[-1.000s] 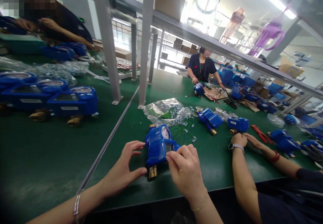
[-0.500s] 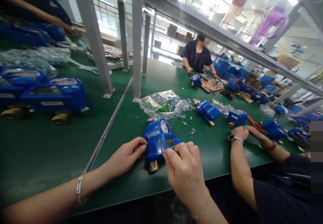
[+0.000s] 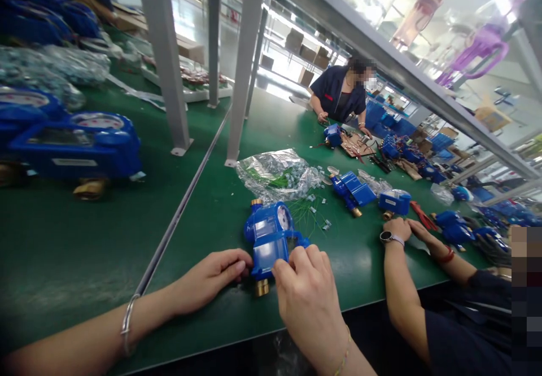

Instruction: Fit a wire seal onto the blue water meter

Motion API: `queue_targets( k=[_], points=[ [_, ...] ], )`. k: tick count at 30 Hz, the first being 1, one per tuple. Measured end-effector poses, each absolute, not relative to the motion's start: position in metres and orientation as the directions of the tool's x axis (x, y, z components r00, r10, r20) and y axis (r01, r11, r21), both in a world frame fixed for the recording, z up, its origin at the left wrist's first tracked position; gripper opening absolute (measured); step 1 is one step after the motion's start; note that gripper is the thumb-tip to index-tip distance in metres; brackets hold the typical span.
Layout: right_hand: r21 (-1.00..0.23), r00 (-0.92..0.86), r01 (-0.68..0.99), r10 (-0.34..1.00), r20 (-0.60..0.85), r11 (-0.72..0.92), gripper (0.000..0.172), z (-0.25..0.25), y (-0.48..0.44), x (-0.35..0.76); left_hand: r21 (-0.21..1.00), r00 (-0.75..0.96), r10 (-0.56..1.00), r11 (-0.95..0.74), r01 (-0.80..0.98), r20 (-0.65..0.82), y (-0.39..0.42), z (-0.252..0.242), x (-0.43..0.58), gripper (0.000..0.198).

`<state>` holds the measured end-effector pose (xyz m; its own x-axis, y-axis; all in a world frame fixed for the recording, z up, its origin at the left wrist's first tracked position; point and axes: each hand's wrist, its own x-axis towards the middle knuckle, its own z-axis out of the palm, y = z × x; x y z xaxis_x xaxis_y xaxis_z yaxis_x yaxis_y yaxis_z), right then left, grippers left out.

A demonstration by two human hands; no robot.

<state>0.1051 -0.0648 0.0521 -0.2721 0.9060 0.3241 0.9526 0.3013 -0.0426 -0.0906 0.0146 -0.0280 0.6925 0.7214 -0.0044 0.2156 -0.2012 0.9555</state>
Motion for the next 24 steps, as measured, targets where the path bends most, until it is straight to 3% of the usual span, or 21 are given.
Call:
queue_targets(
  k=[5, 8, 13, 15, 18, 21, 24],
  points=[
    [0.080, -0.349, 0.937, 0.901, 0.259, 0.340, 0.015, 0.036, -0.060, 0.082, 0.887, 0.688, 0.721, -0.369, 0.279, 0.084, 0.009, -0.026, -0.087, 0.021],
    [0.062, -0.344, 0.938, 0.895, 0.286, 0.341, 0.035, 0.024, -0.068, 0.081, 0.834, 0.690, 0.722, -0.410, 0.368, 0.051, 0.010, -0.025, -0.091, 0.020],
    [-0.232, -0.169, 0.936, 0.917, 0.362, 0.264, 0.051, 0.000, -0.094, 0.105, 0.701, 0.800, 0.597, -0.545, 0.459, -0.060, 0.018, -0.005, -0.112, 0.015],
    [-0.342, -0.109, 0.906, 0.918, 0.382, 0.250, 0.050, -0.007, -0.101, 0.113, 0.658, 0.859, 0.496, -0.606, 0.447, -0.126, 0.020, 0.008, -0.120, 0.013],
    [-0.520, -0.023, 0.811, 0.902, 0.431, 0.269, 0.039, -0.015, -0.108, 0.115, 0.716, 0.903, 0.404, -0.588, 0.377, -0.144, 0.018, 0.025, -0.124, 0.012],
    [-0.761, 0.133, 0.612, 0.921, 0.367, 0.215, 0.025, -0.026, -0.111, 0.111, 0.807, 0.899, 0.424, -0.493, 0.327, -0.105, 0.013, 0.033, -0.122, 0.015],
    [-0.962, 0.256, 0.235, 0.946, 0.197, 0.137, 0.014, -0.038, -0.112, 0.106, 0.891, 0.890, 0.449, -0.369, 0.264, -0.078, 0.010, 0.035, -0.120, 0.015]
  ],
)
